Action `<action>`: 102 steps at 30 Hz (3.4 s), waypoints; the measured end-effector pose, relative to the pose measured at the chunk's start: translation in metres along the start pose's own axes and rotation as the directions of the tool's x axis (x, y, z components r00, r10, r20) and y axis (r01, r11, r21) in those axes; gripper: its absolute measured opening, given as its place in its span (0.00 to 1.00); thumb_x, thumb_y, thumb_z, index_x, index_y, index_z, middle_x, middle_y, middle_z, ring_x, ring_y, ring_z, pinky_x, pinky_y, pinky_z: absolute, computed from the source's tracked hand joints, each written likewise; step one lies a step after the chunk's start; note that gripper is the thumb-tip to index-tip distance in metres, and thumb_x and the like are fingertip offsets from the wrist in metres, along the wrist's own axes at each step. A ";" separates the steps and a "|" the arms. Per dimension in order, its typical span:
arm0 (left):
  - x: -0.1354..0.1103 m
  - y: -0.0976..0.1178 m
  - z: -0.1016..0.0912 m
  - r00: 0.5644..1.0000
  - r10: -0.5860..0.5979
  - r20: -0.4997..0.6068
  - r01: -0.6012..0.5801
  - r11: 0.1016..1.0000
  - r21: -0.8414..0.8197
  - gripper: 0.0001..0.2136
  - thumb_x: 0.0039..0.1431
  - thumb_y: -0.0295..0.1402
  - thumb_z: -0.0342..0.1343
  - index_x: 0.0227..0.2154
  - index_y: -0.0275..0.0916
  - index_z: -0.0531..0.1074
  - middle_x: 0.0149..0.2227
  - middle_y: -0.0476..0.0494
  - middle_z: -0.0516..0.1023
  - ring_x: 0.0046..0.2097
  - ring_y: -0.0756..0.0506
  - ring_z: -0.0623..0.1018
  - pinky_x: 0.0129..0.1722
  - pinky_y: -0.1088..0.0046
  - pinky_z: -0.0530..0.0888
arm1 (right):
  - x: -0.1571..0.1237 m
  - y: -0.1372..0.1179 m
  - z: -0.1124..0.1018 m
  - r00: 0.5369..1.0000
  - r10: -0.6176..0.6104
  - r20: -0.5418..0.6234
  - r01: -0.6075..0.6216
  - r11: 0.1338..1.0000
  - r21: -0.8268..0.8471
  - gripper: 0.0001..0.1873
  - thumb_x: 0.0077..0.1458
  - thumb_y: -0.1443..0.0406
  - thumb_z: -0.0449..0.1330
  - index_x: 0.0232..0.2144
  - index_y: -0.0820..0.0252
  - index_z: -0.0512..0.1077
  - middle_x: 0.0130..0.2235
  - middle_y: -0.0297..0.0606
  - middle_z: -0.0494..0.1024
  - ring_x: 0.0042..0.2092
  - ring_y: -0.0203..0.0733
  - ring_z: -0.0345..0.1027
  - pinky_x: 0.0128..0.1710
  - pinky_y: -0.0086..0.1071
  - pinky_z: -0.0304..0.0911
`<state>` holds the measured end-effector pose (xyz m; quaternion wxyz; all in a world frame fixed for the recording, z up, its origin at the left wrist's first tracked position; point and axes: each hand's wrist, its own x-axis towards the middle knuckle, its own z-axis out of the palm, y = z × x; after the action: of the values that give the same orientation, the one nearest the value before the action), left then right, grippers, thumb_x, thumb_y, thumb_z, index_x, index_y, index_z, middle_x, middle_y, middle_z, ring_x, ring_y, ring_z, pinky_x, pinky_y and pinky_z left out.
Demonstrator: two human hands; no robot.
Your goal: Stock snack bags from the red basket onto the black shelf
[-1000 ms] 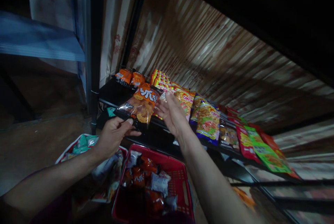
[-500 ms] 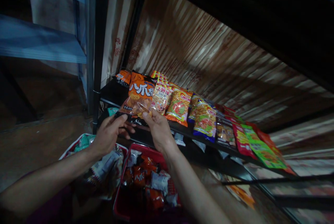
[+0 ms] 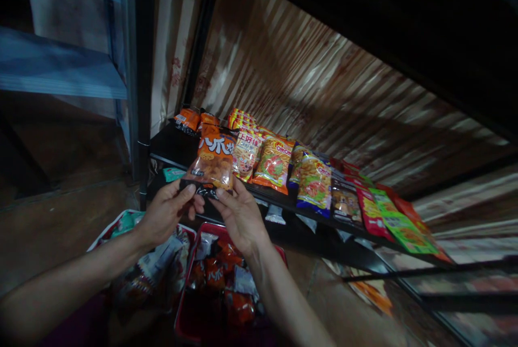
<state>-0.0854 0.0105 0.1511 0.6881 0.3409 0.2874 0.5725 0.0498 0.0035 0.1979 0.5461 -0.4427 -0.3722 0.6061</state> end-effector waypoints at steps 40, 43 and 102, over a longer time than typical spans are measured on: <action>0.020 -0.019 0.008 0.970 -0.242 0.037 0.238 0.900 -0.366 0.14 0.48 0.39 0.63 0.35 0.35 0.75 0.34 0.43 0.79 0.35 0.46 0.79 0.39 0.70 0.75 | -0.048 0.075 -0.034 0.906 0.069 -0.417 0.029 0.974 0.225 0.15 0.35 0.65 0.72 0.29 0.55 0.75 0.33 0.30 0.79 0.34 0.32 0.72 0.35 0.25 0.66; 0.027 -0.013 0.005 0.978 -0.208 0.014 0.198 0.903 -0.380 0.15 0.47 0.41 0.63 0.34 0.34 0.75 0.33 0.43 0.80 0.35 0.46 0.79 0.39 0.69 0.75 | -0.048 0.077 -0.036 0.898 0.062 -0.436 0.034 0.978 0.208 0.15 0.37 0.65 0.71 0.31 0.54 0.75 0.35 0.30 0.79 0.35 0.32 0.72 0.34 0.24 0.67; 0.027 -0.005 0.001 0.953 -0.286 0.097 0.302 0.903 -0.305 0.12 0.51 0.35 0.56 0.36 0.33 0.73 0.33 0.43 0.79 0.36 0.45 0.77 0.40 0.68 0.71 | -0.052 0.109 -0.040 0.854 -0.104 -0.510 0.157 0.986 0.062 0.16 0.39 0.59 0.70 0.28 0.58 0.68 0.24 0.24 0.73 0.22 0.27 0.63 0.21 0.21 0.61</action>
<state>-0.0767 0.0363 0.1472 0.8191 0.1930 0.2226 0.4922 0.0519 -0.0635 0.0897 0.6859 -0.5311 -0.2146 0.4488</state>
